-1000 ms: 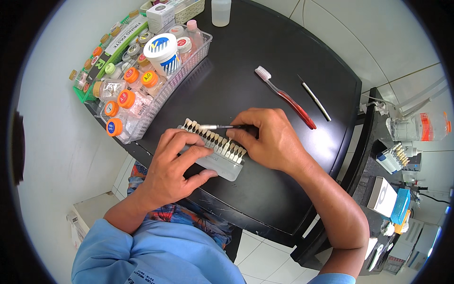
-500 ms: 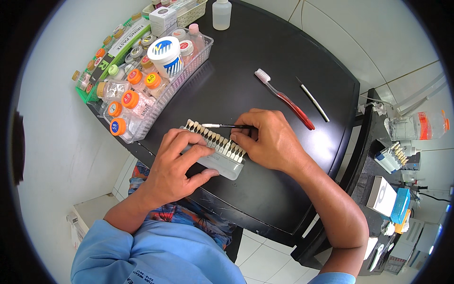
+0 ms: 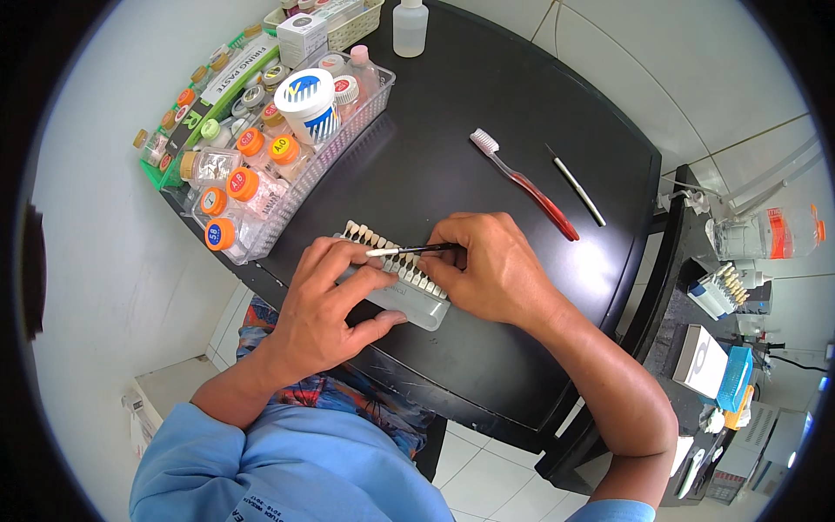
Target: Applying stain or glaze to a dental crown or bridge component and comparing it to a shade guide.
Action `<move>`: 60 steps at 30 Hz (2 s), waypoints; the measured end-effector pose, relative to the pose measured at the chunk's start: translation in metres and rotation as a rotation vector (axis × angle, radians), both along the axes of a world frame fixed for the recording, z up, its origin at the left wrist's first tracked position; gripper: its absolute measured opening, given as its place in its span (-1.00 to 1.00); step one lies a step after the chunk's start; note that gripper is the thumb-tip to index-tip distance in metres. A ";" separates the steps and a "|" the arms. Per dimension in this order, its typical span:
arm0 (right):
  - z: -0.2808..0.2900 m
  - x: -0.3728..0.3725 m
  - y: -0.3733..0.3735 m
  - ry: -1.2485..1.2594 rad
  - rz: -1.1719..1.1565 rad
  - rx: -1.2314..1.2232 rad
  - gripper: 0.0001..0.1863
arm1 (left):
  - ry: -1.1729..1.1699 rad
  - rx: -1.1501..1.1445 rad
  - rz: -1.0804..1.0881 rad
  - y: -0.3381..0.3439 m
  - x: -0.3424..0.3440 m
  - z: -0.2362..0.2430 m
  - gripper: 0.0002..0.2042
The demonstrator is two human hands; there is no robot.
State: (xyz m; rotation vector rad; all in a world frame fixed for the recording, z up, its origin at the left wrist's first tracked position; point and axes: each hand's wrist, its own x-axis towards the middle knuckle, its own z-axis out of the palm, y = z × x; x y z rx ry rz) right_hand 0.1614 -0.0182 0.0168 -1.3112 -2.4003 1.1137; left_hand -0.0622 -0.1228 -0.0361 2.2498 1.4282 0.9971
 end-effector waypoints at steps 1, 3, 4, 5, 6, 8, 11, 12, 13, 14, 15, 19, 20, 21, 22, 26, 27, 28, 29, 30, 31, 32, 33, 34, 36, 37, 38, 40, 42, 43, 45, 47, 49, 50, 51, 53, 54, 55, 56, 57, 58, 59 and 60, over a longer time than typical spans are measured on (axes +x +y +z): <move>0.001 0.001 0.002 0.022 0.001 -0.011 -0.81 | 0.006 0.000 -0.007 0.000 -0.001 -0.001 -0.59; 0.000 0.004 0.005 0.040 0.001 -0.021 -0.80 | 0.010 0.002 -0.014 0.000 -0.001 -0.001 -0.59; -0.003 0.008 0.008 0.085 -0.046 0.016 -0.80 | 0.007 -0.004 -0.016 0.000 -0.001 -0.001 -0.60; -0.004 0.011 0.010 0.130 -0.093 0.053 -0.80 | 0.004 -0.010 -0.019 0.000 -0.001 -0.001 -0.60; -0.001 0.013 0.014 0.101 -0.109 -0.009 -0.81 | 0.002 -0.007 -0.017 0.001 -0.001 0.000 -0.60; 0.003 0.012 0.011 0.078 -0.075 -0.009 -0.82 | 0.008 0.011 -0.017 0.001 -0.001 0.000 -0.59; 0.002 0.011 0.007 0.041 -0.029 -0.023 -0.81 | 0.035 0.009 -0.054 0.001 -0.003 -0.001 -0.58; -0.001 0.011 0.006 0.039 0.003 0.010 -0.79 | 0.034 0.009 -0.055 0.001 -0.003 -0.001 -0.58; -0.002 0.010 0.005 0.037 0.035 0.042 -0.78 | 0.033 0.006 -0.053 0.001 -0.003 0.000 -0.59; -0.002 0.009 0.004 0.009 0.026 0.030 -0.77 | 0.031 0.004 -0.052 0.001 -0.003 0.000 -0.60; -0.002 0.008 0.003 0.009 0.026 0.029 -0.77 | 0.031 0.003 -0.051 0.001 -0.003 0.000 -0.60; -0.001 0.004 0.000 -0.042 0.031 0.061 -0.79 | 0.041 0.006 -0.050 0.002 -0.003 0.000 -0.60; -0.001 0.003 0.000 -0.057 0.031 0.061 -0.79 | 0.043 0.006 -0.049 0.002 -0.003 0.000 -0.60; -0.002 0.003 -0.001 -0.058 0.030 0.060 -0.79 | 0.042 0.005 -0.050 0.002 -0.003 0.000 -0.60; -0.003 0.004 -0.001 -0.056 0.029 0.079 -0.78 | 0.041 0.005 -0.053 0.002 -0.003 0.000 -0.60; -0.001 0.000 -0.004 -0.081 -0.008 0.092 -0.78 | 0.034 0.000 -0.058 0.002 -0.003 0.001 -0.61; -0.001 0.000 -0.004 -0.081 -0.008 0.092 -0.78 | 0.034 0.000 -0.058 0.002 -0.002 0.002 -0.61; -0.002 -0.001 -0.004 -0.081 -0.009 0.100 -0.78 | 0.026 -0.013 -0.044 0.002 -0.001 0.003 -0.61; -0.003 -0.001 -0.005 -0.081 -0.011 0.109 -0.78 | 0.017 -0.025 -0.030 0.002 -0.001 0.003 -0.60; -0.002 -0.001 -0.005 -0.081 -0.012 0.109 -0.78 | 0.017 -0.025 -0.030 0.002 -0.001 0.003 -0.60; -0.002 0.000 -0.004 -0.091 -0.009 0.096 -0.77 | 0.016 -0.027 -0.031 0.002 -0.001 0.003 -0.60; -0.001 0.000 -0.003 -0.100 -0.006 0.084 -0.77 | 0.014 -0.028 -0.031 0.002 -0.001 0.004 -0.61; -0.001 0.000 -0.003 -0.099 -0.006 0.084 -0.77 | 0.015 -0.028 -0.031 0.002 -0.002 0.004 -0.61; -0.001 0.000 -0.003 -0.101 -0.010 0.077 -0.76 | 0.014 -0.032 -0.031 0.002 -0.002 0.004 -0.61; -0.003 0.000 -0.002 -0.103 -0.013 0.071 -0.76 | 0.014 -0.034 -0.032 0.002 -0.002 0.004 -0.61; -0.006 0.002 -0.001 -0.086 -0.042 0.086 -0.76 | 0.013 -0.036 -0.033 0.002 -0.002 0.004 -0.61; -0.007 0.003 0.000 -0.068 -0.070 0.101 -0.76 | 0.013 -0.038 -0.034 0.003 -0.002 0.004 -0.61; -0.003 0.004 0.006 -0.094 -0.111 0.072 -0.75 | 0.004 -0.034 -0.038 0.003 -0.002 0.004 -0.61; 0.000 0.004 0.009 -0.119 -0.152 0.045 -0.75 | -0.004 -0.027 -0.041 0.003 -0.002 0.003 -0.61; 0.000 0.005 0.010 -0.120 -0.177 0.042 -0.75 | -0.009 -0.026 -0.040 0.003 -0.002 0.003 -0.61; -0.001 0.006 0.013 -0.118 -0.200 0.045 -0.75 | -0.012 -0.019 -0.037 0.003 -0.002 0.003 -0.61; -0.003 0.010 0.018 -0.022 -0.220 -0.006 -0.75 | -0.010 -0.015 -0.037 0.002 -0.002 0.003 -0.60; 0.002 0.014 0.021 -0.013 -0.228 -0.026 -0.76 | -0.013 -0.007 -0.034 0.001 -0.003 0.002 -0.61; 0.004 0.015 0.022 -0.005 -0.238 -0.053 -0.76 | -0.018 -0.007 -0.031 0.001 -0.003 0.001 -0.61; 0.002 0.019 0.023 -0.002 -0.240 -0.043 -0.76 | -0.016 0.003 -0.034 0.001 -0.002 0.001 -0.61; -0.006 0.025 0.025 0.183 -0.325 -0.155 -0.77 | -0.014 0.024 0.006 0.001 0.000 0.001 -0.59; -0.003 0.024 0.024 0.190 -0.322 -0.147 -0.77 | -0.007 0.033 0.008 0.001 0.000 0.000 -0.59; 0.000 0.023 0.024 0.310 -0.328 -0.190 -0.78 | 0.003 0.036 0.059 0.001 0.001 0.000 -0.59; 0.003 0.023 0.023 0.429 -0.331 -0.234 -0.80 | 0.012 0.038 0.110 0.002 0.002 -0.001 -0.59; 0.007 0.022 0.021 0.437 -0.324 -0.231 -0.80 | 0.019 0.044 0.116 0.001 0.001 -0.001 -0.59; 0.012 0.023 0.020 0.425 -0.265 -0.246 -0.81 | -0.089 0.045 0.118 0.001 0.001 0.000 -0.60; 0.016 0.024 0.018 0.412 -0.205 -0.262 -0.82 | -0.197 0.045 0.119 0.002 0.000 0.000 -0.62; 0.018 0.024 0.014 0.418 -0.202 -0.261 -0.82 | -0.187 0.116 0.082 0.003 -0.004 0.006 -0.67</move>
